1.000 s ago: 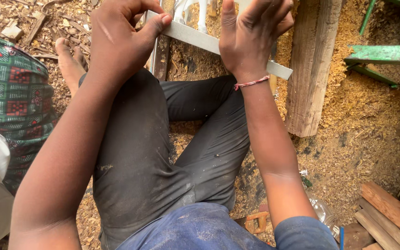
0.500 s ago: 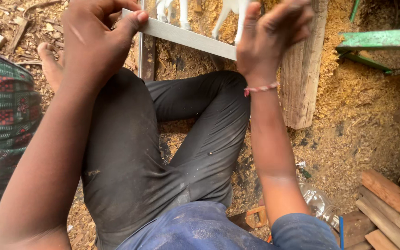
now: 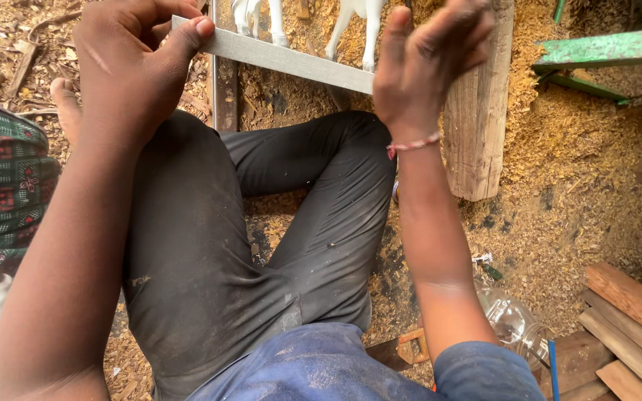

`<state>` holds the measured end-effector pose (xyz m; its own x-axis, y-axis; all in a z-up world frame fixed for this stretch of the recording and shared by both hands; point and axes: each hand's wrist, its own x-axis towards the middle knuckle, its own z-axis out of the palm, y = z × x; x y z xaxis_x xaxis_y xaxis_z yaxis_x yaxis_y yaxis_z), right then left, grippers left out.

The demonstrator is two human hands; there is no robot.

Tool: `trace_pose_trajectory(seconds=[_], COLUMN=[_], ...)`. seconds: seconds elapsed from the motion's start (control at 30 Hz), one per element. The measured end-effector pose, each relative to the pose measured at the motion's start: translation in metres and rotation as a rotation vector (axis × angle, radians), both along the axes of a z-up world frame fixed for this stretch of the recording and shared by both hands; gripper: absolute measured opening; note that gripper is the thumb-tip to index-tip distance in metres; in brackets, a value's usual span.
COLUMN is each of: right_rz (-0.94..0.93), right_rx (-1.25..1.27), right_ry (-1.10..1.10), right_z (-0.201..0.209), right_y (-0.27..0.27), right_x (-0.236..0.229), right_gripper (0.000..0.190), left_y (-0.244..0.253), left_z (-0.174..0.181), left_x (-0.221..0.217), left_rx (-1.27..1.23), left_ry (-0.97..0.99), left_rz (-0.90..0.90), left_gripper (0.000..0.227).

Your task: The person applies a strip of tape to the edge of a wooden board with a white cow figurine on top. They then use a hammer to tap the tape into place along the edge of the board.

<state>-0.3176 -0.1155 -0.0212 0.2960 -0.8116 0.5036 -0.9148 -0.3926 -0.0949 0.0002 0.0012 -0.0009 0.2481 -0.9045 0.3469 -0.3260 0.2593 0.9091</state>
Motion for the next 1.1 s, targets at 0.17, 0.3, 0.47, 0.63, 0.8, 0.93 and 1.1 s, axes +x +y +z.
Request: trace_pose_trajectory(seconds=[0.17, 0.3, 0.47, 0.63, 0.8, 0.93, 1.1], right_rz=[-0.218, -0.594, -0.098, -0.047, 0.013, 0.371, 0.613], right_rx=[-0.083, -0.315, 0.031, 0.021, -0.106, 0.029, 1.177], right_ry=[0.237, 0.878, -0.092, -0.121, -0.127, -0.522, -1.226], right_z=[-0.003, -0.004, 0.002, 0.012, 0.026, 0.055, 0.081], right_y=[-0.018, -0.016, -0.005, 0.0, 0.004, 0.043, 0.132], right_x=[-0.008, -0.027, -0.032, -0.026, -0.005, 0.032, 0.119], right_gripper=[0.067, 0.073, 0.066, 0.061, 0.047, 0.019, 0.024], left_y=[-0.003, -0.002, -0.005, -0.013, -0.023, -0.02, 0.081], left_z=[0.001, -0.006, -0.018, -0.026, -0.045, -0.048, -0.052], left_x=[0.0, 0.001, 0.002, -0.005, -0.005, -0.005, 0.085], left_rx=[0.039, 0.114, -0.032, 0.004, 0.305, 0.181, -0.03], left_ry=[0.008, -0.02, -0.01, -0.153, -0.028, 0.045, 0.709], left_rz=[-0.005, 0.042, -0.012, 0.171, 0.102, 0.122, 0.084], left_gripper=[0.012, 0.013, 0.013, 0.018, 0.022, 0.024, 0.026])
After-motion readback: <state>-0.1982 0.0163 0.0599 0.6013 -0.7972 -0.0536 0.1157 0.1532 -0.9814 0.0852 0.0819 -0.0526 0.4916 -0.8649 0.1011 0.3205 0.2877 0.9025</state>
